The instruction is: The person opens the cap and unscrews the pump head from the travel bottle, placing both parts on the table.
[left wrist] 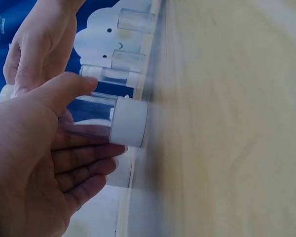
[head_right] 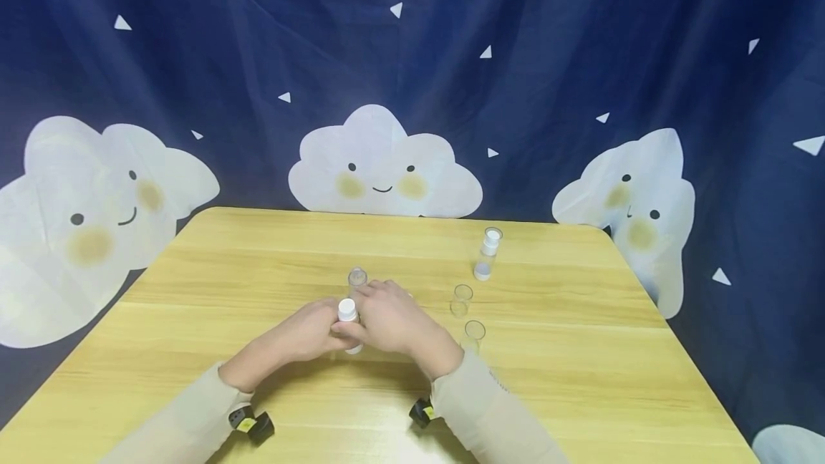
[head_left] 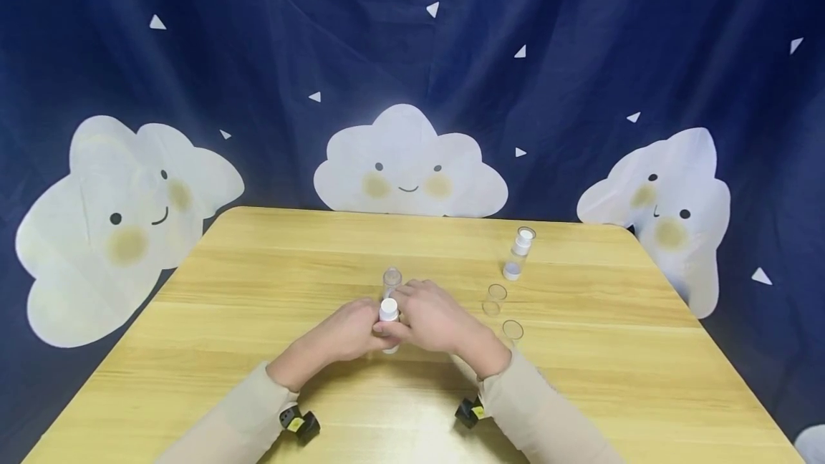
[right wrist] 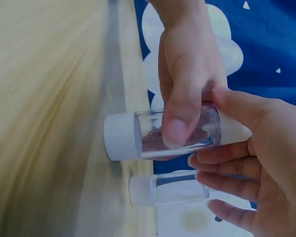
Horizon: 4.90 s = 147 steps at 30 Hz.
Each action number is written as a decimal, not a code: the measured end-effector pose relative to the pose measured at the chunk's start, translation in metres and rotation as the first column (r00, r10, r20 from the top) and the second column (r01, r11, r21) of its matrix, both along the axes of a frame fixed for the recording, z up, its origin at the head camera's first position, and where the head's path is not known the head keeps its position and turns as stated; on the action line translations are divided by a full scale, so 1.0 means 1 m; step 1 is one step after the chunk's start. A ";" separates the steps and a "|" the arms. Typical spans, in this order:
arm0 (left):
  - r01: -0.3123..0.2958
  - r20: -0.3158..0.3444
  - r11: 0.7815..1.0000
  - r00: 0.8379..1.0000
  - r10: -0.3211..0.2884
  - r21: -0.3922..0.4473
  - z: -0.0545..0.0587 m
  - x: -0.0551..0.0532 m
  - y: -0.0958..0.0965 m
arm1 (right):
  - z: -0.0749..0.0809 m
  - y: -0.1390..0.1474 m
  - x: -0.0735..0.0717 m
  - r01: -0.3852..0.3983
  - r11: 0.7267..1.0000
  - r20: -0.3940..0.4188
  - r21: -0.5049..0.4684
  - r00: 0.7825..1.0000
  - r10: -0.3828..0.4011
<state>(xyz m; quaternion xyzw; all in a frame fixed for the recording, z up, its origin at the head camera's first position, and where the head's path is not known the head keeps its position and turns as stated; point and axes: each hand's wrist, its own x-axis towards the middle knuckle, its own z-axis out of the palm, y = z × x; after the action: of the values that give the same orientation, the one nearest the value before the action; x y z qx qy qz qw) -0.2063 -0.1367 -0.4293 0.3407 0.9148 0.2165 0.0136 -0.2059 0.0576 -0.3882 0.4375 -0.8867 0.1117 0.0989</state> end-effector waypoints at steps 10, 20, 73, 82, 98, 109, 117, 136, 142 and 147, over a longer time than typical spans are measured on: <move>0.007 0.065 1.000 0.998 -0.009 0.028 0.005 -0.002 0.002 | 0.013 0.010 -0.017 -0.173 0.985 0.166 -0.005 0.971 0.171; -0.036 0.054 0.999 0.998 0.034 0.023 0.001 -0.001 0.001 | 0.022 0.020 -0.022 -0.128 0.991 0.353 0.032 0.929 0.108; -0.011 -0.285 0.985 0.958 -0.039 -0.173 0.004 0.006 0.000 | -0.009 0.004 0.006 0.046 0.999 0.054 -0.010 0.997 -0.046; -0.028 -0.265 0.983 0.964 -0.021 -0.182 0.004 0.005 0.002 | -0.006 0.013 -0.003 -0.026 0.993 0.253 -0.119 0.966 0.056; 0.000 -0.275 0.988 0.960 -0.043 -0.153 0.004 0.006 0.000 | 0.002 0.013 0.006 0.098 0.995 0.154 -0.012 0.983 -0.095; 0.021 -0.321 0.988 0.944 -0.069 -0.151 0.001 0.005 -0.001 | -0.013 0.004 0.009 0.172 0.981 -0.179 0.093 0.972 -0.154; 0.015 -0.311 0.990 0.949 -0.058 -0.139 0.000 0.005 0.000 | -0.015 -0.001 0.011 0.142 0.989 -0.172 0.048 0.976 -0.132; -0.028 -0.262 0.986 0.965 -0.016 -0.162 0.005 0.004 0.001 | 0.000 0.017 -0.002 -0.060 0.998 0.088 -0.023 0.994 0.062; -0.039 -0.253 0.986 0.967 -0.004 -0.164 0.006 0.004 0.001 | 0.000 0.020 -0.006 -0.071 0.997 0.182 -0.036 0.980 0.077; -0.030 -0.243 0.984 0.970 -0.013 -0.173 0.007 0.004 0.000 | 0.003 0.020 -0.003 -0.019 1.000 0.213 -0.007 0.977 0.021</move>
<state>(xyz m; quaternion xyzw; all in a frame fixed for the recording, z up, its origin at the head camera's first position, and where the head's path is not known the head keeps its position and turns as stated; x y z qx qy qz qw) -0.2018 -0.1366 -0.4226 0.3583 0.9265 0.0916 -0.0696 -0.2089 0.0776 -0.3853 0.4317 -0.8875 0.1612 0.0033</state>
